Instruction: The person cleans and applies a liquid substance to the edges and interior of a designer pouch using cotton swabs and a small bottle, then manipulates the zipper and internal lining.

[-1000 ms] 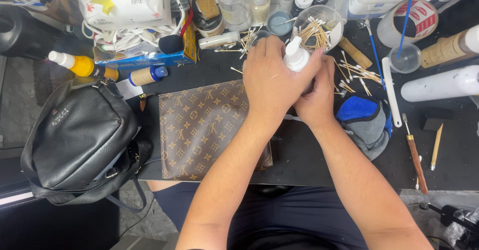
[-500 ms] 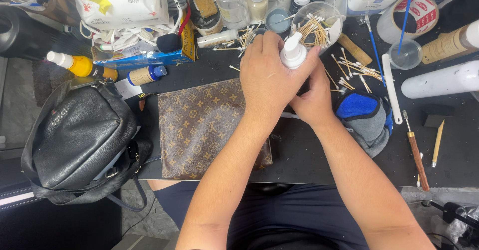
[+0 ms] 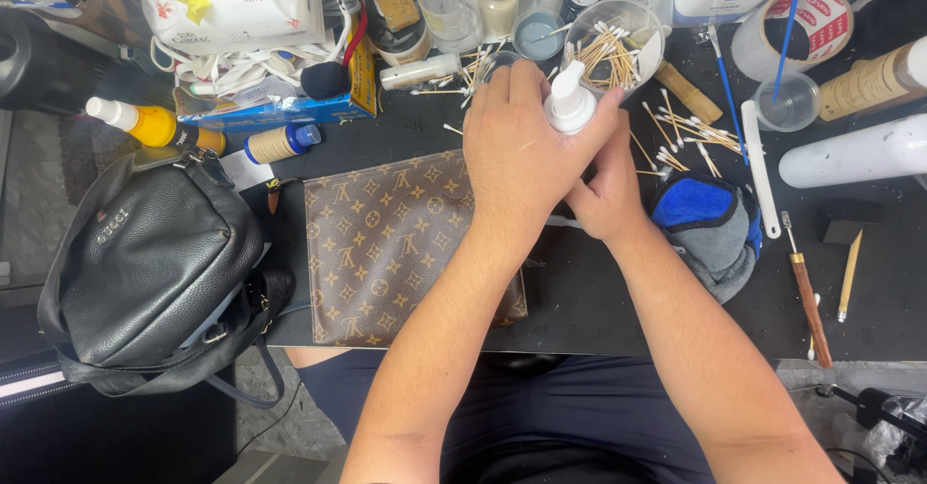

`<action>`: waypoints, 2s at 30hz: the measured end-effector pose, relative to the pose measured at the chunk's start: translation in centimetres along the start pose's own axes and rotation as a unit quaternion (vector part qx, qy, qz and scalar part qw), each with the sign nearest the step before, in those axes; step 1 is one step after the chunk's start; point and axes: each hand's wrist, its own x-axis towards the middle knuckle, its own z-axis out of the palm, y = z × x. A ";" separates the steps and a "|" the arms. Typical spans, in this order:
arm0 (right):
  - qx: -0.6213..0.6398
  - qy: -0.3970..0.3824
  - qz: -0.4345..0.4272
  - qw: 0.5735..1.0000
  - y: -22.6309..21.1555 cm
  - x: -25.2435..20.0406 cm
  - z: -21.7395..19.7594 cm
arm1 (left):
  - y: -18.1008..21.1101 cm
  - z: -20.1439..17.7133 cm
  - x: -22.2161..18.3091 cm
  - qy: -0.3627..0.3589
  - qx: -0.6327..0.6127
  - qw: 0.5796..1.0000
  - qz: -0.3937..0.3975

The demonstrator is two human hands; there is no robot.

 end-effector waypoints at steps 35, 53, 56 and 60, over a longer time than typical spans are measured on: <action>-0.012 0.053 0.081 0.995 -2.6 1.2 0.2 | -16.2 -8.0 -1.6 -0.011 -0.218 0.945 -0.244; 0.043 0.031 0.024 0.998 -0.8 0.0 0.5 | -13.5 -4.2 -1.5 -0.072 0.078 0.992 -0.069; 0.005 0.035 0.035 0.999 -2.0 0.6 0.4 | -14.0 -3.1 -2.1 -0.051 0.079 0.993 -0.065; -0.098 0.057 0.035 0.993 -3.9 1.6 0.4 | -14.1 -2.3 -2.9 -0.029 0.095 0.993 -0.057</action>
